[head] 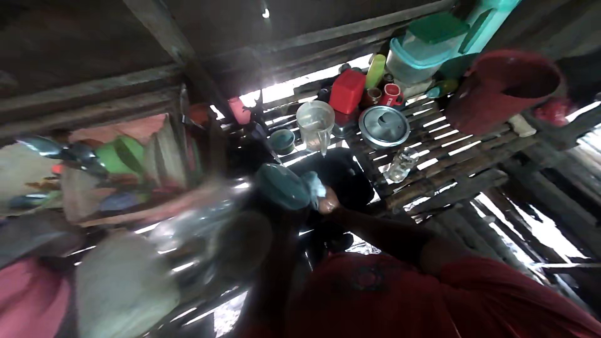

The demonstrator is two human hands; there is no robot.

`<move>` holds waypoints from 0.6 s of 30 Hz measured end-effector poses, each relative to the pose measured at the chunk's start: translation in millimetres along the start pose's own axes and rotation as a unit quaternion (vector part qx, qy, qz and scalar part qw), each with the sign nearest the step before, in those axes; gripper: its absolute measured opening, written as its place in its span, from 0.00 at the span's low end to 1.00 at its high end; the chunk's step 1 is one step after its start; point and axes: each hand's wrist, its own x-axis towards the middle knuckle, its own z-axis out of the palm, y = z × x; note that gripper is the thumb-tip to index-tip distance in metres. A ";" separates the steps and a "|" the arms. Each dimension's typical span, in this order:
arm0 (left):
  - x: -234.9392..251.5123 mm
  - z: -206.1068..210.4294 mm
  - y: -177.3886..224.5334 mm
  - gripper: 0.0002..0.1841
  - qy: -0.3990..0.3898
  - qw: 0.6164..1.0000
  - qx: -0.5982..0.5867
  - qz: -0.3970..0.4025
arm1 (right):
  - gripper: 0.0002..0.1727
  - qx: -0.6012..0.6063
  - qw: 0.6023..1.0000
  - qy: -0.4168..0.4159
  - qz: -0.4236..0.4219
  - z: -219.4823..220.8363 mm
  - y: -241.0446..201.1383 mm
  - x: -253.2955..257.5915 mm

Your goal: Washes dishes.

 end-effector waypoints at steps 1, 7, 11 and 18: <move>-5.4 2.1 -2.6 0.24 0.005 0.999 -0.031 0.015 | 0.15 0.011 1.000 -0.006 -0.003 -3.0 -1.0 3.2; -43.1 0.6 -32.3 0.19 -0.044 0.996 -0.080 0.004 | 0.31 -0.256 0.940 -0.154 -0.166 -45.8 -13.7 36.5; -47.9 -7.4 -41.5 0.13 -0.106 0.991 0.068 0.054 | 0.25 -0.162 0.968 -0.150 -0.116 -42.9 -48.8 24.5; -14.1 -1.8 -11.0 0.21 0.034 0.997 -0.010 0.065 | 0.13 0.006 0.998 -0.008 -0.068 -39.0 -52.7 52.4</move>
